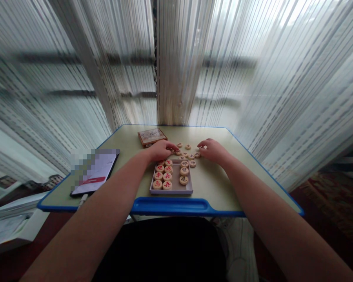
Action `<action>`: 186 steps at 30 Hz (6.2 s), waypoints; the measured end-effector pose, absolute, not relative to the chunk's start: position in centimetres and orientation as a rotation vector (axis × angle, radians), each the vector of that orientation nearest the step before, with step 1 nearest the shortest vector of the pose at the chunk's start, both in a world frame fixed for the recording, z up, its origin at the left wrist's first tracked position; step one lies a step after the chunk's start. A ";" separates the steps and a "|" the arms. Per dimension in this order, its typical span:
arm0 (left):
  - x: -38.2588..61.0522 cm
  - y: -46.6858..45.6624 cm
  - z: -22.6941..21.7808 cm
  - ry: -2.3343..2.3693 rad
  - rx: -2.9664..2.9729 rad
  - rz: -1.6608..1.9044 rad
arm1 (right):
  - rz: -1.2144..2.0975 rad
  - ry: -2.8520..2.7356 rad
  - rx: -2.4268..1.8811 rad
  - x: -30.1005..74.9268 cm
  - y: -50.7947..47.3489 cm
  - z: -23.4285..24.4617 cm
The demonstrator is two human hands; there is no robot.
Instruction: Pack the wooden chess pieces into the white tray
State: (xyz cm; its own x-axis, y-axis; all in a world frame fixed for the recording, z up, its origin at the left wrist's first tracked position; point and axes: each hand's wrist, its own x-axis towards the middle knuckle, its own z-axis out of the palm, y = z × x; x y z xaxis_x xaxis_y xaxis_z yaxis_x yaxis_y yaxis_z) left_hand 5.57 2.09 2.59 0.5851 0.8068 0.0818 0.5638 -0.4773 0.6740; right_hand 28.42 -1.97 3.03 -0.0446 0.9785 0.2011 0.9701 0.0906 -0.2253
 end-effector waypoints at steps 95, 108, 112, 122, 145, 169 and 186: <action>5.8 2.7 2.3 1.280 2.342 0.673 | 0.283 -2.340 -1.540 26.2 -3.7 3.9; 5.6 3.1 1.9 1.202 2.418 0.545 | 0.260 -2.232 -1.603 26.7 -3.4 4.1; 5.6 2.7 2.3 1.213 2.472 0.539 | 0.267 -2.238 -1.604 26.8 -3.8 4.7; 5.8 2.2 2.9 1.262 2.383 0.543 | 0.705 -2.319 -1.724 27.0 -5.0 5.7; 4.7 4.5 2.0 1.448 2.187 0.688 | 0.679 -2.400 -1.395 24.9 -6.9 6.9; 5.7 3.3 2.5 1.074 1.726 1.065 | 0.105 -1.987 -1.471 26.0 -5.3 6.1; 6.7 0.3 4.5 0.691 1.605 0.849 | -0.053 -2.160 -1.193 25.1 -5.5 5.3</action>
